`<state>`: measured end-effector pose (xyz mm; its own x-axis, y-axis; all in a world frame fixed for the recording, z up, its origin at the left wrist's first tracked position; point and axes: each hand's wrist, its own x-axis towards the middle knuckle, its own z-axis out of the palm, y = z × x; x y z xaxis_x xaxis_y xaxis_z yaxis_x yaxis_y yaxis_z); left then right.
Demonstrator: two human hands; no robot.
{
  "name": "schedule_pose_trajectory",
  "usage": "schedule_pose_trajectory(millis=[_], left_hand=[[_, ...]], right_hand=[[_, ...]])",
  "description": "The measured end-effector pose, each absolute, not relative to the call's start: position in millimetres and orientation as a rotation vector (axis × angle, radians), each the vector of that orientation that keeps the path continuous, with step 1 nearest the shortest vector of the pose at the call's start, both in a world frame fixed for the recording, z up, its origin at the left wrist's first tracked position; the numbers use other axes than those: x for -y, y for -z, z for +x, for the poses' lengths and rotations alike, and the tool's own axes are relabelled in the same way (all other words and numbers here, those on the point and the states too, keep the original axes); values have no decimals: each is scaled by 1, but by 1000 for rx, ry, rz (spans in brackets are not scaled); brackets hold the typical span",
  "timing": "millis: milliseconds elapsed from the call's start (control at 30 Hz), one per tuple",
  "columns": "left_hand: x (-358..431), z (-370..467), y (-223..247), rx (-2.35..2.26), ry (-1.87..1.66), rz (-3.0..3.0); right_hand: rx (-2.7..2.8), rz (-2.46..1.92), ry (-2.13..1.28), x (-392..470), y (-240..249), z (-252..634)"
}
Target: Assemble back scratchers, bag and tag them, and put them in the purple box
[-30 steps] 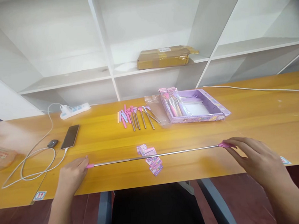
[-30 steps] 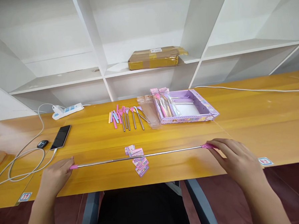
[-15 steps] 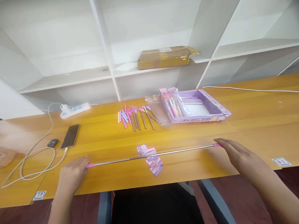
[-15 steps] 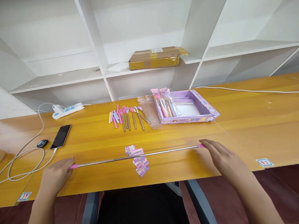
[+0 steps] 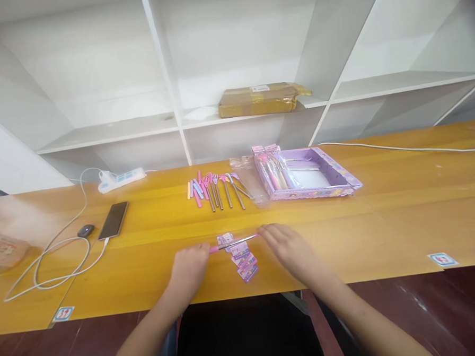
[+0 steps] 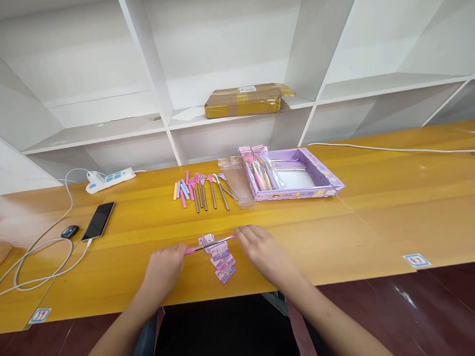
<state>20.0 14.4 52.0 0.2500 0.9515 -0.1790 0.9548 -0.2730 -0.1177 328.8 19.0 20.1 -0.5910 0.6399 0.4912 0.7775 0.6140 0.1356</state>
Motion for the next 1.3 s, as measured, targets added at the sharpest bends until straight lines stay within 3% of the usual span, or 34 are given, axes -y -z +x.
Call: schedule_pose_trajectory(millis=[233,800,1300], left_hand=[[-15,46,-39,-1843,310,2379],[-11,28,-26,-1795,267,2427],[-5,29,-31,-1810,280,2393]], right_hand=[[2521,-1162,363,-13,-6,273],[2600,-1107,105,-9,-13,277],[2552,-994,122,-10,-15,285]])
